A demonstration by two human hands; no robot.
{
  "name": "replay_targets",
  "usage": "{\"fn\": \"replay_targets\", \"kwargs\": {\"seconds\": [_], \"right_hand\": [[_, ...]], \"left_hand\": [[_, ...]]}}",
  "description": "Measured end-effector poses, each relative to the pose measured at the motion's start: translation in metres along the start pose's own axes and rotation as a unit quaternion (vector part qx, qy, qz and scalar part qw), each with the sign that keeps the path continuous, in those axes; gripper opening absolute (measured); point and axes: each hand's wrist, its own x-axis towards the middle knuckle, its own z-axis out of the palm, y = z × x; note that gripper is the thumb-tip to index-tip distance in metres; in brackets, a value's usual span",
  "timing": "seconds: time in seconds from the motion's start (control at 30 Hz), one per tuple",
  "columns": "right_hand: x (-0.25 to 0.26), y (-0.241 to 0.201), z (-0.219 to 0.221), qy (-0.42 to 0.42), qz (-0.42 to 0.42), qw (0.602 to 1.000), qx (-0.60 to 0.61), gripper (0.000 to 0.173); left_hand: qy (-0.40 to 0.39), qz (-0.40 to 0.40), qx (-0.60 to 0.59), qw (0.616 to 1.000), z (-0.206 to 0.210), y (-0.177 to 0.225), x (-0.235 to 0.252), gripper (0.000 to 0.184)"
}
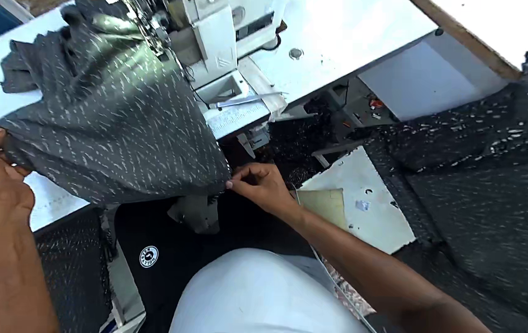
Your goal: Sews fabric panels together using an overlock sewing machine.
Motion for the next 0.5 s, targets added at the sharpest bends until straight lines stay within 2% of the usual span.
{"fn": "replay_targets", "kwargs": {"seconds": [0.17,0.37,0.43,0.5], "right_hand": [[0.003,0.000,0.001,0.017,0.018,1.000,0.004,0.010],[0.003,-0.005,0.005,0.031,0.070,0.997,0.026,0.009],[0.000,-0.015,0.004,0.007,0.106,0.993,0.057,0.013],[-0.001,-0.030,-0.004,-0.060,0.138,0.980,0.130,0.022]], "left_hand": [[0.011,0.010,-0.058,0.998,-0.007,-0.010,0.004,0.012],[0.001,0.002,-0.032,0.999,-0.004,0.000,0.011,0.011],[-0.015,0.009,-0.038,0.999,-0.008,0.010,0.008,0.010],[-0.012,0.047,-0.045,0.998,-0.011,0.028,0.006,0.008]]}}
